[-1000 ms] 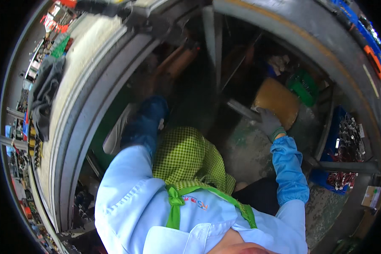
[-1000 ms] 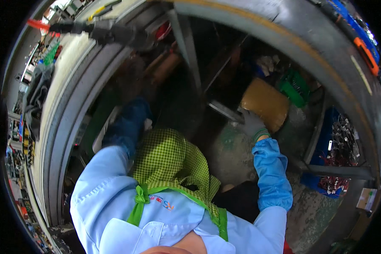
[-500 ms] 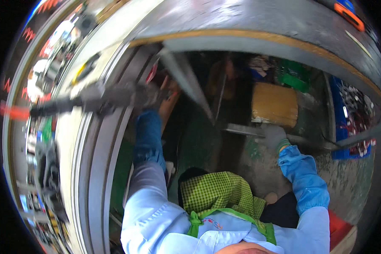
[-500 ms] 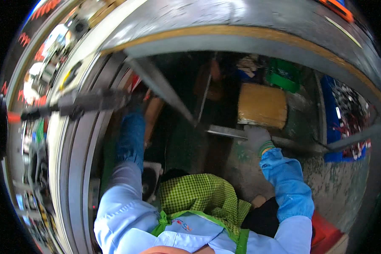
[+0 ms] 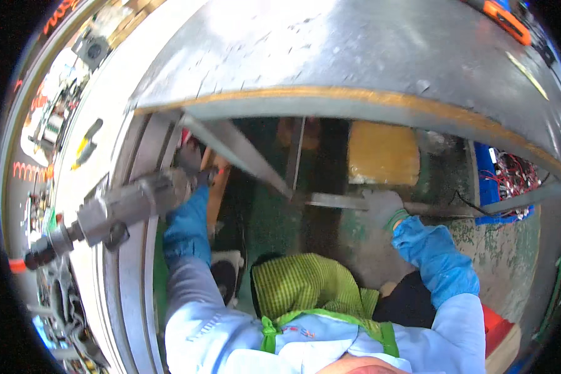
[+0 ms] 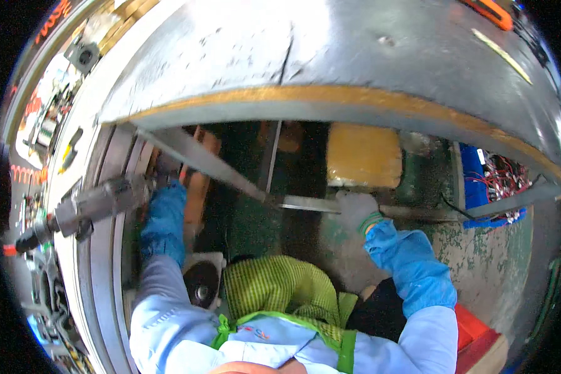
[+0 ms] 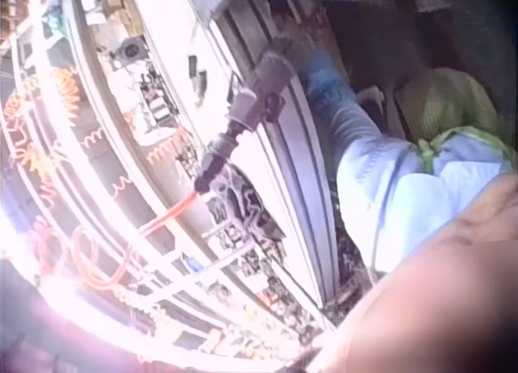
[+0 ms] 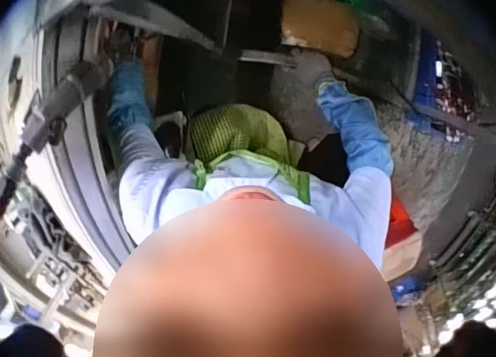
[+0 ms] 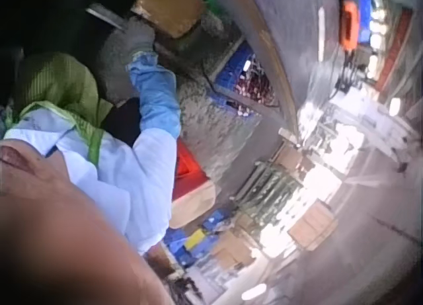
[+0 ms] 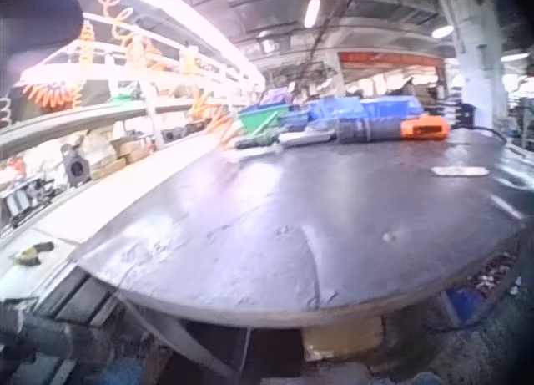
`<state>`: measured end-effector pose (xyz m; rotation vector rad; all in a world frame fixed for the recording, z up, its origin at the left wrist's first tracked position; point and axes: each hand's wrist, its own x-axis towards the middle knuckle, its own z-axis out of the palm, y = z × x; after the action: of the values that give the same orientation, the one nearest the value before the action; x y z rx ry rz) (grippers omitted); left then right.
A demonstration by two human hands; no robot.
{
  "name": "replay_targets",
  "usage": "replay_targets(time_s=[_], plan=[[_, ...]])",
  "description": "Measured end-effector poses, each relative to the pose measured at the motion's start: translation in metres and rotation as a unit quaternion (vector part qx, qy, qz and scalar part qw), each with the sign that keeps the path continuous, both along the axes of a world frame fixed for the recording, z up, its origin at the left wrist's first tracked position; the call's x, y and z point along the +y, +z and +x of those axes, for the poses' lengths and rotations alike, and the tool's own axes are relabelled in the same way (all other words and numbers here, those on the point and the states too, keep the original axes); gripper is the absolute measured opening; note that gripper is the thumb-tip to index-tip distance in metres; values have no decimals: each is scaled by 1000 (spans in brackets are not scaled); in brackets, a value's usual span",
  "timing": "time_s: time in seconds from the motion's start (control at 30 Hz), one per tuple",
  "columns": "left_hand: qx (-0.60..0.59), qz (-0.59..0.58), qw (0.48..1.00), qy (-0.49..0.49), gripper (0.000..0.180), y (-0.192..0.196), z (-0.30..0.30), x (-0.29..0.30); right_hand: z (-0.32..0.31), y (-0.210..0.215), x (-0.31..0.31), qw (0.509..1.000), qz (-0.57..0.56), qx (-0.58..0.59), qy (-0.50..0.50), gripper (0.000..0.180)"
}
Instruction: The person wipes a silver metal heat sink and a green circuit board with a dark cloth at a factory workstation. They handle the components one at a time, turning them over to clean different sides, and place them on the table. The person also moves a yellow plastic sheet and a metal bracket during the process.
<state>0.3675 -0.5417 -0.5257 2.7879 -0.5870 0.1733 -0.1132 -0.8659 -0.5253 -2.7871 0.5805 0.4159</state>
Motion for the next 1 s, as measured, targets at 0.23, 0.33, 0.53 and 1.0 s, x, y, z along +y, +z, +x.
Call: replay_targets(time_s=[0.23,0.33,0.53,1.0], plan=[[5,-99,992,-81,49,24,-74,-23,1,-1,-2,999,-4,-9,32,55],[14,-116,982,-149,48,27,-127,-32,-4,-9,-1,998,-8,-29,51,54],[-12,-70,963,-260,35,111,-239,-56,-13,-4,0,996,-33,-45,65,69],[181,-132,847,-482,34,433,-437,-70,-138,148,23,967,147,197,67,62]])
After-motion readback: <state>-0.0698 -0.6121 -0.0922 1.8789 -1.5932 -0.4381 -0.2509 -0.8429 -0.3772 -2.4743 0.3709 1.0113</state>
